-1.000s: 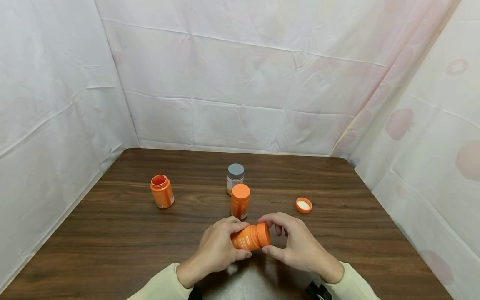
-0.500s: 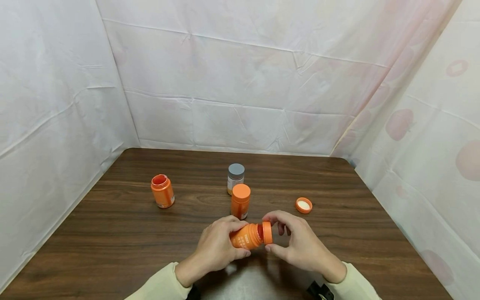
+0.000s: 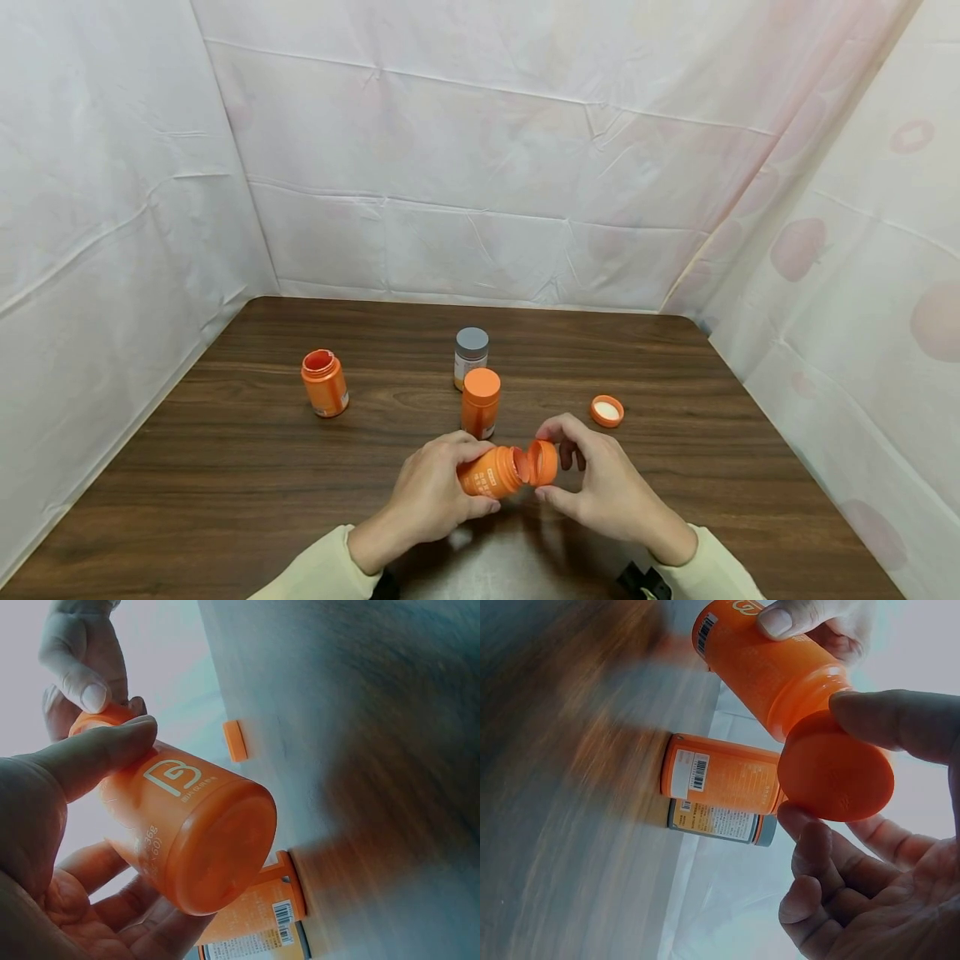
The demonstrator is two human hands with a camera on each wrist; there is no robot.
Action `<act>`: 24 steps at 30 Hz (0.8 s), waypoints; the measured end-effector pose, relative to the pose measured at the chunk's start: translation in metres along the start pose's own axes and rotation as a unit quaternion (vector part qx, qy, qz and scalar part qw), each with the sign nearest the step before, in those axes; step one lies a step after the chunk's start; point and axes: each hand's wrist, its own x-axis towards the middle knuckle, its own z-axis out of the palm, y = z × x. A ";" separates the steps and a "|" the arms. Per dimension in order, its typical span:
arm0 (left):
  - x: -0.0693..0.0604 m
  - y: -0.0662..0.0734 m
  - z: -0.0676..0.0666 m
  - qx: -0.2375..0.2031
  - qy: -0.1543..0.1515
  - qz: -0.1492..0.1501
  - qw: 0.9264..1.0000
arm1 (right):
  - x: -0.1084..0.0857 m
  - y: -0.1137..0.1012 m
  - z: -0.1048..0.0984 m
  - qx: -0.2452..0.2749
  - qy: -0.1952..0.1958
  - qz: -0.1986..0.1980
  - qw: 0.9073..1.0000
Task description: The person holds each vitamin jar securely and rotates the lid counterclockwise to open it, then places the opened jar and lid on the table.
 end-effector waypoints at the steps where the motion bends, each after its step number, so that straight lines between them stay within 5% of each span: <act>1: 0.000 0.000 0.000 -0.001 0.000 -0.001 1.000 | 0.000 0.000 0.000 0.000 0.000 -0.001 1.000; 24: -0.002 -0.003 -0.006 -0.024 0.017 -0.017 0.999 | -0.003 0.006 -0.005 -0.012 0.012 0.017 1.000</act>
